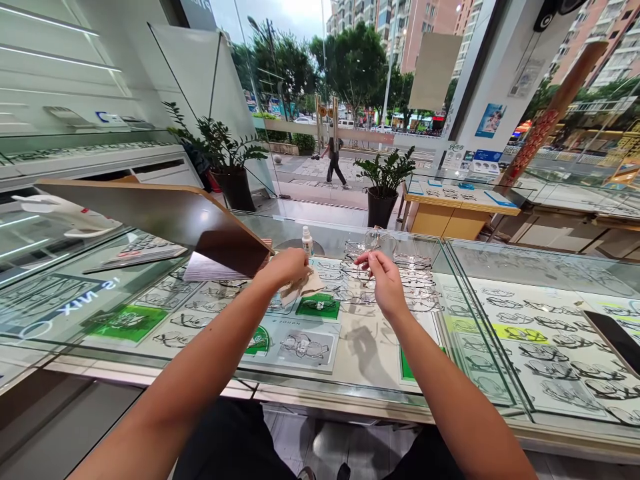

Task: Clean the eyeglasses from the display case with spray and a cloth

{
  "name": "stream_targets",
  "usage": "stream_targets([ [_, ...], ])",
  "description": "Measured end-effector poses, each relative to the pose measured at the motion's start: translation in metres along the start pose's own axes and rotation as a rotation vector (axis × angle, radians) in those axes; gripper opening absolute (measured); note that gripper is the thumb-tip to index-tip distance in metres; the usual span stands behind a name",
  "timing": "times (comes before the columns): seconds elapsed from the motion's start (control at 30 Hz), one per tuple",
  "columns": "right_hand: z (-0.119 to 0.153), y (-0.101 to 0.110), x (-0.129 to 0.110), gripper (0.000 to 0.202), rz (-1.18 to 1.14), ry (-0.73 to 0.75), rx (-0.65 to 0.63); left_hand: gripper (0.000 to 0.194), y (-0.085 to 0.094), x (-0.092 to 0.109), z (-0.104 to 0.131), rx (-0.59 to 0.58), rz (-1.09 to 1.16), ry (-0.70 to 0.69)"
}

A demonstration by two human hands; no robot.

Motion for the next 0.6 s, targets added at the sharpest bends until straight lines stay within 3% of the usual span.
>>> stream_targets([
  [0.23,0.000,0.001,-0.002,0.031,0.012,-0.002,0.009,0.026,0.008,0.001,-0.006,-0.086,0.034,0.040],
  [0.43,0.000,0.000,-0.003,0.031,0.005,0.003,-0.007,0.023,0.007,0.006,-0.008,-0.062,0.266,0.079],
  [0.53,0.001,-0.003,-0.003,0.032,-0.008,-0.002,-0.037,0.034,0.008,0.016,-0.004,-0.057,0.407,0.115],
  [0.6,0.002,-0.007,-0.004,0.033,-0.020,-0.007,-0.062,0.044,0.018,0.030,0.001,0.007,0.548,0.088],
])
Point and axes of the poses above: each hand's wrist, its own z-axis away from the middle knuckle, its own y-axis out of the back of the hand, x = y × z, the point moved 9 cm from there along -z, towards the middle knuckle, and after that the axes turned 10 degrees about -y, right-handed, at the moved point
